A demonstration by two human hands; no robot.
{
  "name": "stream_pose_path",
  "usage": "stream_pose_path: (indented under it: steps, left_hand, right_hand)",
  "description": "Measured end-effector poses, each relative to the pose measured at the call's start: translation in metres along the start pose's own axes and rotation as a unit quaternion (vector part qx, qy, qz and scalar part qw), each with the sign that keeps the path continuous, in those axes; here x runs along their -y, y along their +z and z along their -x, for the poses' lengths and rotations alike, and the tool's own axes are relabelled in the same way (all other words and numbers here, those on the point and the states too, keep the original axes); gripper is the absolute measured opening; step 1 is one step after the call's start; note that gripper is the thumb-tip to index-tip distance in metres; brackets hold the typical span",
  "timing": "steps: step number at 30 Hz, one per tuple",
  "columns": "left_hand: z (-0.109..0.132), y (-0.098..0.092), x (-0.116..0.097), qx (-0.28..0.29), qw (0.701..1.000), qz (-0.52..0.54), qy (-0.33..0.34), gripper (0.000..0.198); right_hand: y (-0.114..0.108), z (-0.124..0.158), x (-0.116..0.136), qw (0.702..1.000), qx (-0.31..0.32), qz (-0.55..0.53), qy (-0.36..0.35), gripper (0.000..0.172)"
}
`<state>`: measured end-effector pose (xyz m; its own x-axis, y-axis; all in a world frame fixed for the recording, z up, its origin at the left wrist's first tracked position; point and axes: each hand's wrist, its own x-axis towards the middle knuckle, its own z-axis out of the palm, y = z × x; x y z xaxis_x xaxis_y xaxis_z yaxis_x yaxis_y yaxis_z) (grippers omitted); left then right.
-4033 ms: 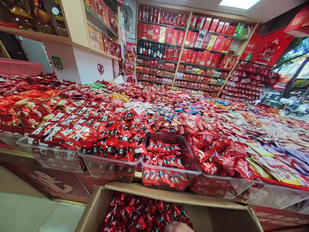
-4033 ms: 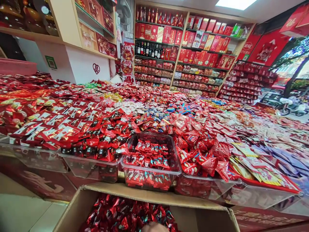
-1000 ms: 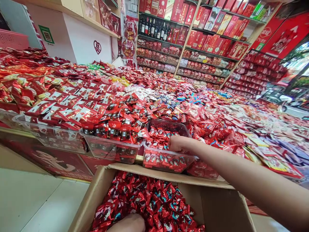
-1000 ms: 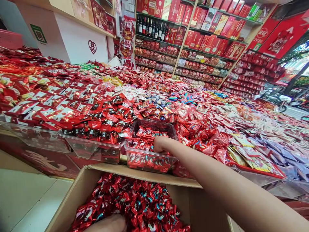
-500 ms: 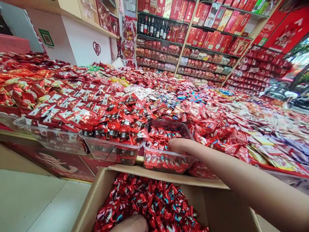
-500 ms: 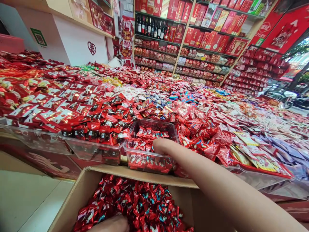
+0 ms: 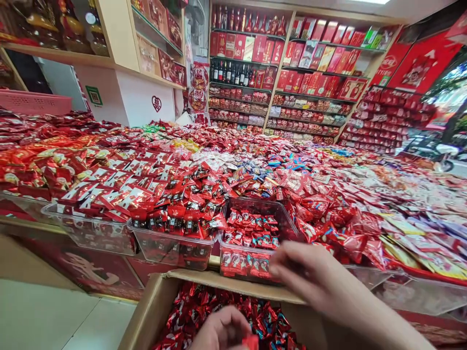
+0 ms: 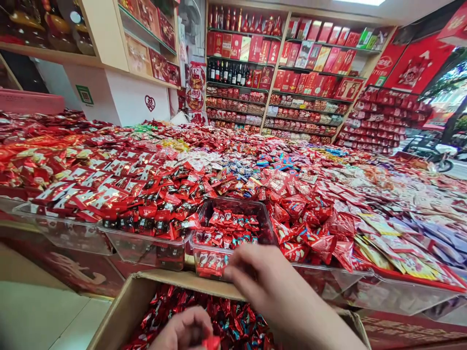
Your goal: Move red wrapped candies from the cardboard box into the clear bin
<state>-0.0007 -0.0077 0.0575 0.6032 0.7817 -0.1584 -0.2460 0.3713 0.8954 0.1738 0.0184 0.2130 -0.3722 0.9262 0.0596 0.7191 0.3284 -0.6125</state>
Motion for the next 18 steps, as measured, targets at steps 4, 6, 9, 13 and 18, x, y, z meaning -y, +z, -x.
stream_pose_path:
  steps: [4, 6, 9, 13, 18]
  left_hand:
    - [0.004, 0.027, -0.040, -0.125, 0.987, 0.050, 0.087, 0.021]
    - [0.002, 0.035, -0.048, -0.155, 0.981, 0.043, 0.104, 0.020]
    - [0.001, 0.041, -0.045, -0.171, 0.976, 0.074, 0.111, 0.020]
    - [0.002, 0.043, -0.038, -0.175, 0.971, 0.116, 0.117, 0.019]
    - [0.004, 0.041, -0.038, -0.161, 0.981, 0.032, 0.104, 0.028]
  right_hand:
    - [0.054, 0.044, -0.013, 0.961, 0.010, -0.251, 0.111, 0.022]
    - [0.082, 0.049, -0.023, 0.923, -0.025, -0.361, 0.132, 0.027]
    - [0.104, 0.045, -0.032, 0.876, -0.075, -0.458, 0.131, 0.025]
    - [0.109, 0.042, -0.033, 0.868, -0.080, -0.476, 0.120, 0.023]
    - [0.110, 0.049, -0.039, 0.958, -0.193, -0.211, 0.018, 0.006]
